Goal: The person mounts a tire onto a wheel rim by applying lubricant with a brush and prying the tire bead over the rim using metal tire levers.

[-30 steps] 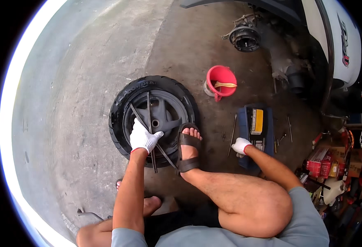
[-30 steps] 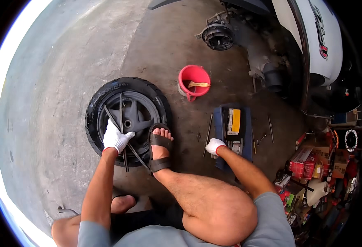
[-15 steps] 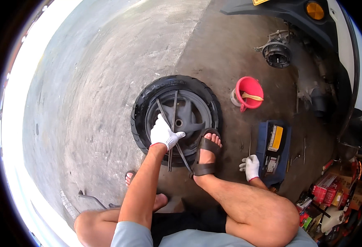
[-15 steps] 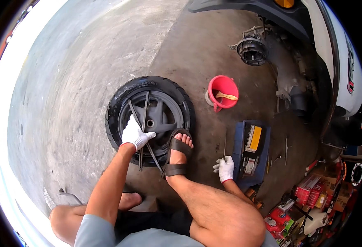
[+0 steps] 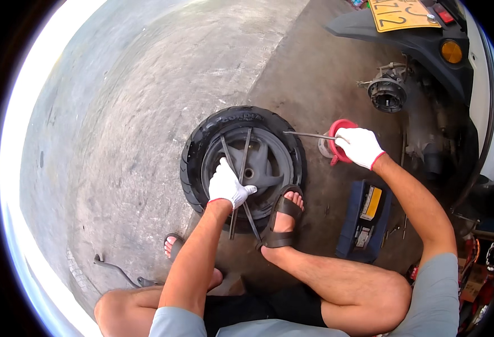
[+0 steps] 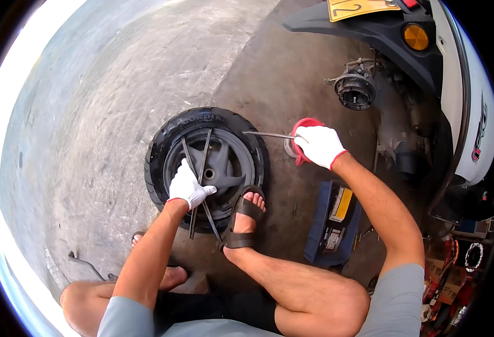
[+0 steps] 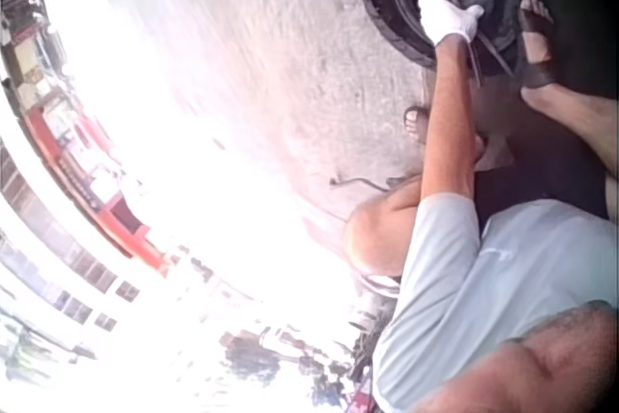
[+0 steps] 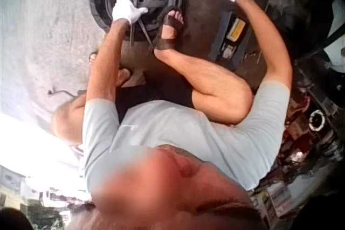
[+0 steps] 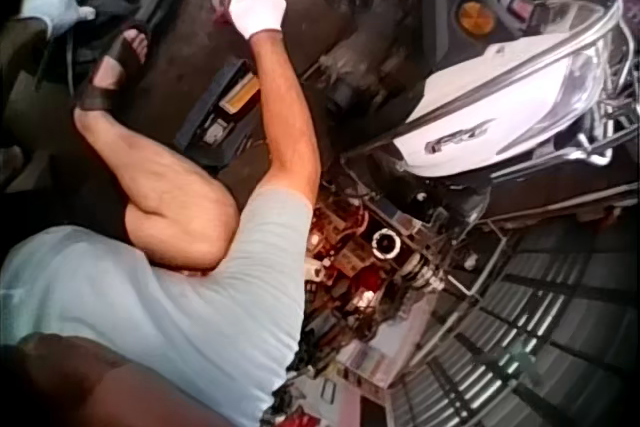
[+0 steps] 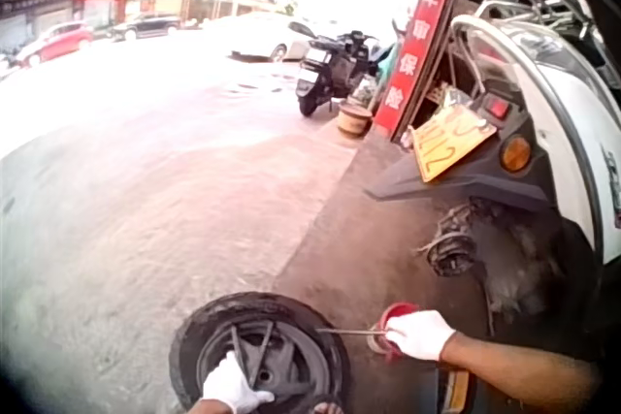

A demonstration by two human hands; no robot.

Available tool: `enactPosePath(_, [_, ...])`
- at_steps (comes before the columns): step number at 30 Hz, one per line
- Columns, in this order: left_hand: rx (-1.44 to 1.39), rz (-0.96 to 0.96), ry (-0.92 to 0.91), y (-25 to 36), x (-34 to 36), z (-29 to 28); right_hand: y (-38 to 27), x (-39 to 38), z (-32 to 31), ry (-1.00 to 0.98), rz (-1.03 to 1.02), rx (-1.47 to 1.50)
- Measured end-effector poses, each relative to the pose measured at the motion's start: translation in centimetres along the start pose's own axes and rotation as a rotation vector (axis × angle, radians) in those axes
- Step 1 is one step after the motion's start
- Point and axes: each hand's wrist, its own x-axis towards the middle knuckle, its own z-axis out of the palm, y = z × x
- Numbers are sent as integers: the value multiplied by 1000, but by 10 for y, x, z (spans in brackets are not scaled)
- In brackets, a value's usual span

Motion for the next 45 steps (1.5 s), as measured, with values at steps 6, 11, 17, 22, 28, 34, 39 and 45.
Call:
enactPosePath(6, [-2,24,31,-5,2,2,12,66,13,-124,-136,-90])
enactPosePath(11, [8,21,-4,-11,5,6,15,116,19,-247,-104,-95])
enactPosePath(17, [-48,59,89,-9,7,11,39,136,6,-294,-121,-103])
enactPosePath(22, [-64,67,88,-13,10,10,37,152,30,-296,-221,-155])
enactPosePath(28, [-73,96,114,-11,12,16,45,162,45,-256,-241,-159])
enactPosePath(34, [-69,81,83,-5,10,14,18,148,35,-134,-261,-284])
enactPosePath(39, [-45,82,113,-15,8,14,-48,130,1,-298,-36,-351])
enactPosePath(45, [-6,33,27,-8,7,5,-13,117,5,-842,50,395])
